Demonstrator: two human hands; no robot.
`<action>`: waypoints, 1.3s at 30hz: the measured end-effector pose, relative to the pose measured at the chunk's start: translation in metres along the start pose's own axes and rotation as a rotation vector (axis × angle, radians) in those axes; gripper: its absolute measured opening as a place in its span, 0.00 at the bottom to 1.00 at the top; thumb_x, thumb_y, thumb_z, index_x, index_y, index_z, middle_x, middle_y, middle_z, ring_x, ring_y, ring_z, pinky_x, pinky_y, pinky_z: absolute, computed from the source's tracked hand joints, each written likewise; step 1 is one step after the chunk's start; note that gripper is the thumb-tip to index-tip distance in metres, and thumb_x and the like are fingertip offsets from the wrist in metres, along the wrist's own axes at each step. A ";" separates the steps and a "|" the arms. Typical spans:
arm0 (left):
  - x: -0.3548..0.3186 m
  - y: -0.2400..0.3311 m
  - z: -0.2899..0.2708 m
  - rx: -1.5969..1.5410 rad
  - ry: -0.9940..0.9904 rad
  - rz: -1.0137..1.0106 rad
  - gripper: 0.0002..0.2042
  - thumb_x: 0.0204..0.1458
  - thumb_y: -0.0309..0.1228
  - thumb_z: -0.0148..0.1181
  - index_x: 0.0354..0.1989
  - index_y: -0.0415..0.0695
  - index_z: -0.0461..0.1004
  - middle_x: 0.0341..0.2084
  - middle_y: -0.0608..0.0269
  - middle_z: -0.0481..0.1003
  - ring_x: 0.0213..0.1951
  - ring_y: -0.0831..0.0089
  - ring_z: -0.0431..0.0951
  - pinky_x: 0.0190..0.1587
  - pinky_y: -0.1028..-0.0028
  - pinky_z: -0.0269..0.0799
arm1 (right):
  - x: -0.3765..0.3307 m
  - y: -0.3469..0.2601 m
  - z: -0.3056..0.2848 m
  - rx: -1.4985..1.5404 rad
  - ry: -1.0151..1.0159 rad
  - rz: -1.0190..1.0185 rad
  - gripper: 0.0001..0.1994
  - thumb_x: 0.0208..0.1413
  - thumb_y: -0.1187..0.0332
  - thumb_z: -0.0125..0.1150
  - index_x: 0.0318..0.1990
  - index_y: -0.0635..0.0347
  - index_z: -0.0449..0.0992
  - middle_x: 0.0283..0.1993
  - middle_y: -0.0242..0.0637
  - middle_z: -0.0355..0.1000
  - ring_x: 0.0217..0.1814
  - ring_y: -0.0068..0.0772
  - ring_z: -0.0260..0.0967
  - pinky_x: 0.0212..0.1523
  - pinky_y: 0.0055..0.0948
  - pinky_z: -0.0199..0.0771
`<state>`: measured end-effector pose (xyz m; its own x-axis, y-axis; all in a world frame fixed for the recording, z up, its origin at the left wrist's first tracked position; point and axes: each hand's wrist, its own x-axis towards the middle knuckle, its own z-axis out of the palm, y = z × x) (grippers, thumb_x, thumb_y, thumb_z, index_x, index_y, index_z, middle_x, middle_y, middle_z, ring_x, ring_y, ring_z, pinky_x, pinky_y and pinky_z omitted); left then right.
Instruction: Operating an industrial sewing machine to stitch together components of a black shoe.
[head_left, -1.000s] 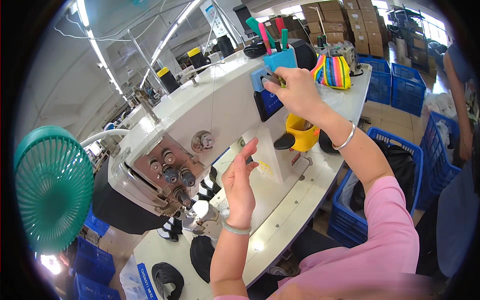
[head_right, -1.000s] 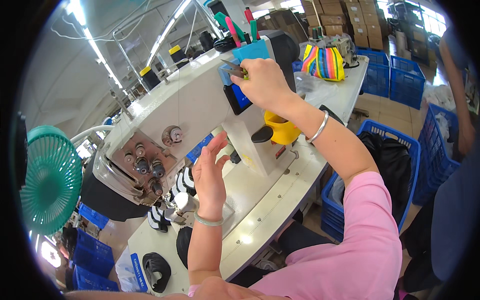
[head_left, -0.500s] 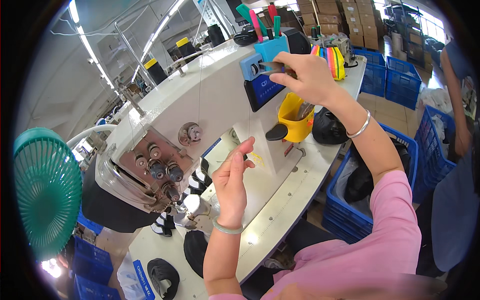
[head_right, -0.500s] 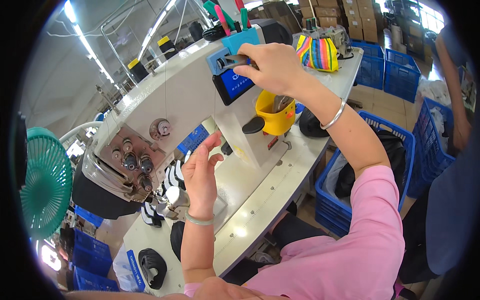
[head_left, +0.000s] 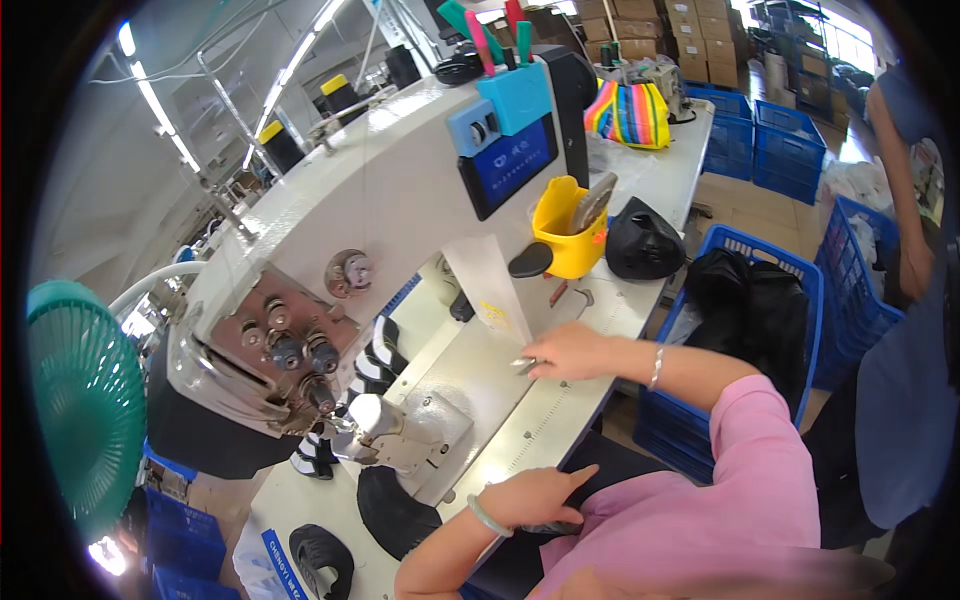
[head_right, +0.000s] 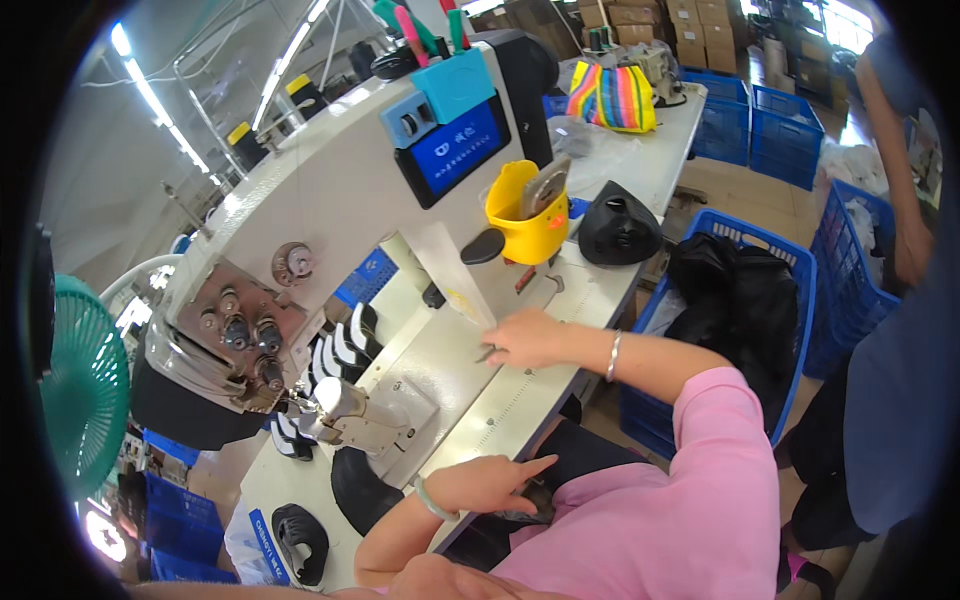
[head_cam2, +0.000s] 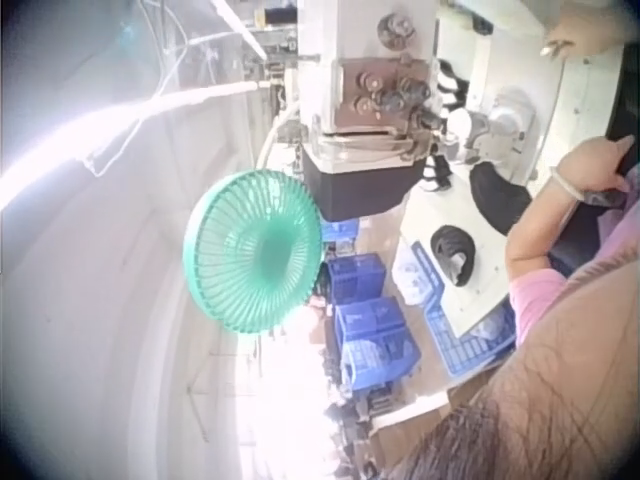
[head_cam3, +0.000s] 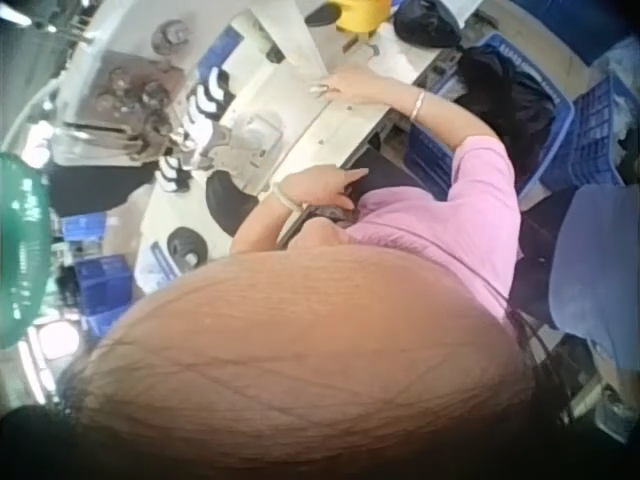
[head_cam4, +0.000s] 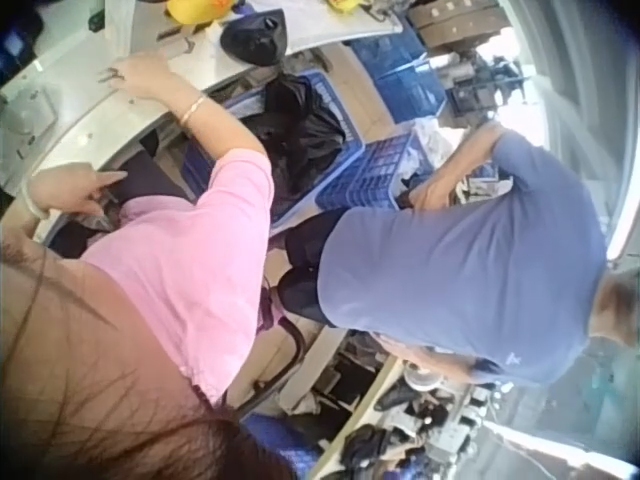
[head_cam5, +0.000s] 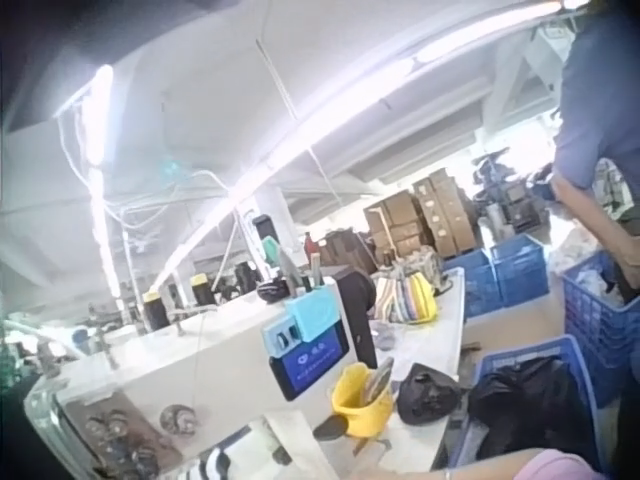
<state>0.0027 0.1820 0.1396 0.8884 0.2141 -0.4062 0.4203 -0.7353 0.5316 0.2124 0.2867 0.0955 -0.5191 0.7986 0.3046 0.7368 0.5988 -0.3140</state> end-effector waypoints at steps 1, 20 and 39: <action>-0.002 0.000 0.008 0.012 -0.021 -0.035 0.27 0.55 0.41 0.59 0.62 0.44 0.65 0.25 0.49 0.77 0.29 0.50 0.77 0.33 0.60 0.72 | -0.003 0.006 0.017 0.003 -0.005 0.013 0.16 0.56 0.52 0.58 0.46 0.48 0.77 0.35 0.43 0.76 0.39 0.46 0.74 0.40 0.44 0.71; -0.085 0.005 0.029 -0.233 0.552 -0.176 0.14 0.58 0.33 0.56 0.50 0.43 0.73 0.33 0.52 0.76 0.35 0.55 0.78 0.39 0.64 0.73 | -0.038 0.167 -0.102 -0.478 0.291 0.924 0.09 0.50 0.74 0.56 0.38 0.63 0.79 0.42 0.55 0.76 0.47 0.57 0.74 0.47 0.49 0.75; -0.130 0.070 0.024 -0.239 1.097 0.476 0.13 0.42 0.21 0.71 0.38 0.40 0.78 0.27 0.56 0.76 0.26 0.65 0.77 0.25 0.70 0.72 | -0.116 0.088 -0.174 -0.659 0.466 0.750 0.08 0.52 0.71 0.61 0.40 0.53 0.80 0.37 0.42 0.75 0.44 0.49 0.72 0.44 0.43 0.71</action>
<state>-0.0876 0.0874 0.2121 0.5985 0.4703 0.6485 -0.0691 -0.7762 0.6267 0.4133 0.2360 0.1888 0.2690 0.7611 0.5902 0.9552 -0.2894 -0.0622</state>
